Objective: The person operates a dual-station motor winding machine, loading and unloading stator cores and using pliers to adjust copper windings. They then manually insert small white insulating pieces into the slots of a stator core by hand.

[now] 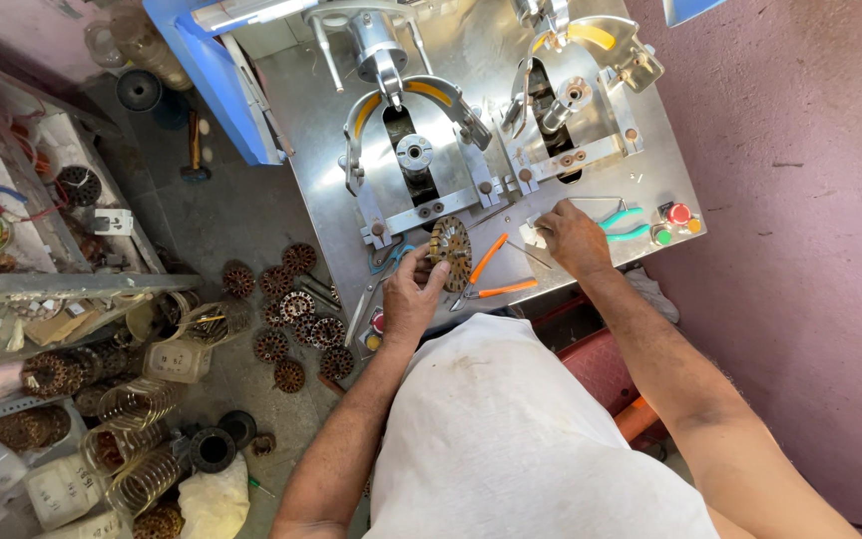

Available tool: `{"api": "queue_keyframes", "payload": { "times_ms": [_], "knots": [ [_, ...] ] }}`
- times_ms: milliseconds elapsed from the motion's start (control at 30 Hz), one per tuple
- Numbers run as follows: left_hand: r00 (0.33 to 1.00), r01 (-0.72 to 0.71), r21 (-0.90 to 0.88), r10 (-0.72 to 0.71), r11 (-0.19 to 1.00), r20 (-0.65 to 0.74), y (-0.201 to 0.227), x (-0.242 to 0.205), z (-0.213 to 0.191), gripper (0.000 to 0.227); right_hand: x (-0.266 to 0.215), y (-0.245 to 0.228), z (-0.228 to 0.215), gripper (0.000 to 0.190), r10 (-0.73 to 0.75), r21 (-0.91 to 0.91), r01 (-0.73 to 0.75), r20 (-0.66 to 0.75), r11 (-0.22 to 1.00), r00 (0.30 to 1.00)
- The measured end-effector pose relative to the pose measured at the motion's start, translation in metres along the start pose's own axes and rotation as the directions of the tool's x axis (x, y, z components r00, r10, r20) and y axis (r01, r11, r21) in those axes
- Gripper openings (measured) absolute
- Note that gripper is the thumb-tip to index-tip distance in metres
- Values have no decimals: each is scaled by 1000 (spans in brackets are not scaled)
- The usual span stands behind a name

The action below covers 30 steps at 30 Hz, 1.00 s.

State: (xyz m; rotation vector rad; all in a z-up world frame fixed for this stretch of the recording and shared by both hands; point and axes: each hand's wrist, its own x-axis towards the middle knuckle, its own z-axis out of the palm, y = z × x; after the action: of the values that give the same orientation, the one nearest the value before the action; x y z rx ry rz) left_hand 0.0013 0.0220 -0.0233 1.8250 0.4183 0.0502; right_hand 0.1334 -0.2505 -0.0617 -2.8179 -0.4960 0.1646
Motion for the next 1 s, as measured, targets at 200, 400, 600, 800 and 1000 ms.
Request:
{"api": "queue_keyframes", "payload": {
  "times_ms": [200, 400, 600, 800, 1000],
  "knots": [
    [999, -31, -88, 34, 996, 29, -4, -8, -8, 46, -4, -12, -15, 11, -15, 50, 20, -103, 999, 995],
    [997, 24, 47, -20, 999, -71, 7, -22, -19, 32, -26, -63, -49, 13, -207, 331, 287, -255, 899, 944],
    [840, 514, -535, -265, 671, 474, 13, -23, -24, 21, -49, -129, -66, 29, -576, 280, 659, -328, 698, 749],
    [879, 473, -638, -273, 609, 391, 2, -22, -24, 17, -50, -138, -57, 33, -416, 567, 440, -179, 697, 891],
    [900, 428, -561, -276, 709, 338, -9, -27, -19, 21, -55, -128, -24, 19, -132, 913, -250, 305, 323, 943]
  ]
}}
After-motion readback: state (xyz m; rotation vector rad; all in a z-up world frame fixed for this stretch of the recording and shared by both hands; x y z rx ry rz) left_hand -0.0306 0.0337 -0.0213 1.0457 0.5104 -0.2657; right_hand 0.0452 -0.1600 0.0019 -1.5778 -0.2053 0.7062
